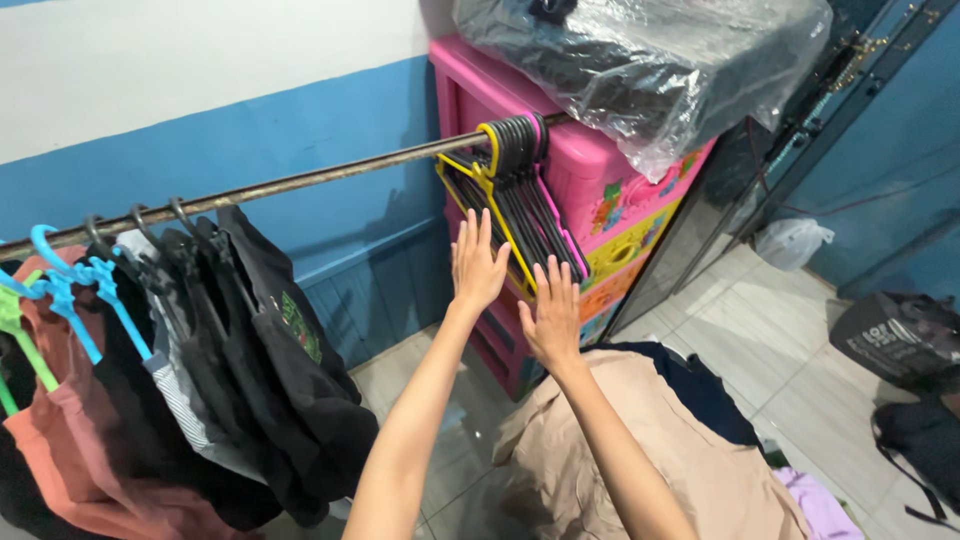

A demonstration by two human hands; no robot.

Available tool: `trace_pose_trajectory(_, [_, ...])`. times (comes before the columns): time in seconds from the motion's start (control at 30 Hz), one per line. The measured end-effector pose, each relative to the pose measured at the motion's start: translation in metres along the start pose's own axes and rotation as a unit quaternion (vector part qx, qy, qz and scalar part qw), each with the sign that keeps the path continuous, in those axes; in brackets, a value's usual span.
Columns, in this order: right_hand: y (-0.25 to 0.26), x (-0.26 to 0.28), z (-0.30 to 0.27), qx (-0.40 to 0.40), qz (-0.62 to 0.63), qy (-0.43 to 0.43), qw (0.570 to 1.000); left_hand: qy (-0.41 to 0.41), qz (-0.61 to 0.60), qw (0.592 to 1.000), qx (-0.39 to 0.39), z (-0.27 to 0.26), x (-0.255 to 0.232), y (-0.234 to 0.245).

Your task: The person takes clothes from a pile, places them on hangers, and hangs them on a metal rod. The person handles a black t-shirt, a beige t-shirt, and a light purple shirt, placing each on a hanger and then on the rod.

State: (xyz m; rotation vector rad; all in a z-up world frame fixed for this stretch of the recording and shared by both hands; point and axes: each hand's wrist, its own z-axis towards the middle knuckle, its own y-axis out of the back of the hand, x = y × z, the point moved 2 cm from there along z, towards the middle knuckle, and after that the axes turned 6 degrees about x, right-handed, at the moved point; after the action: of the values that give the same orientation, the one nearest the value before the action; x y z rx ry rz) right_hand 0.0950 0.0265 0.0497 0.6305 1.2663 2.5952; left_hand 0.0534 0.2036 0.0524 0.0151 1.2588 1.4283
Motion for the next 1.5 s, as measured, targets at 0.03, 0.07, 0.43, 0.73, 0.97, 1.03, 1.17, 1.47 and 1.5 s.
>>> trace_pose_trajectory(0.03, [-0.003, 0.002, 0.007, -0.009, 0.017, 0.008, 1.000, 0.010, -0.041, 0.999, -0.007, 0.010, 0.008, -0.007])
trace_pose_trajectory(0.07, [-0.005, 0.003, 0.015, -0.018, 0.033, 0.016, 0.999, 0.019, -0.082, 0.996, -0.014, 0.019, 0.016, -0.015])
trace_pose_trajectory(0.43, [-0.050, -0.009, 0.040, -0.041, 0.109, -0.010, 0.993, 0.192, -0.405, 0.893, -0.038, 0.088, 0.068, -0.084])
trace_pose_trajectory(0.73, [-0.071, -0.018, 0.041, -0.032, 0.129, -0.019, 0.991, 0.207, -0.538, 0.817, -0.003, 0.095, 0.068, -0.088])
trace_pose_trajectory(0.97, [-0.066, 0.008, 0.044, -0.043, 0.272, -0.025, 0.961, 0.205, -0.566, 0.798, 0.018, 0.085, 0.086, -0.063])
trace_pose_trajectory(1.03, [-0.064, 0.020, 0.044, -0.024, 0.317, -0.054, 0.946, 0.199, -0.567, 0.800, 0.014, 0.080, 0.090, -0.050])
trace_pose_trajectory(1.17, [-0.066, 0.044, 0.040, 0.030, 0.351, -0.125, 0.927, 0.194, -0.563, 0.803, 0.011, 0.068, 0.101, -0.024])
trace_pose_trajectory(1.47, [-0.078, 0.088, 0.026, 0.066, 0.382, -0.142, 0.911, 0.206, -0.571, 0.795, -0.003, 0.037, 0.128, 0.021])
trace_pose_trajectory(1.5, [-0.080, 0.091, 0.024, 0.087, 0.388, -0.162, 0.903, 0.203, -0.572, 0.795, -0.003, 0.034, 0.131, 0.025])
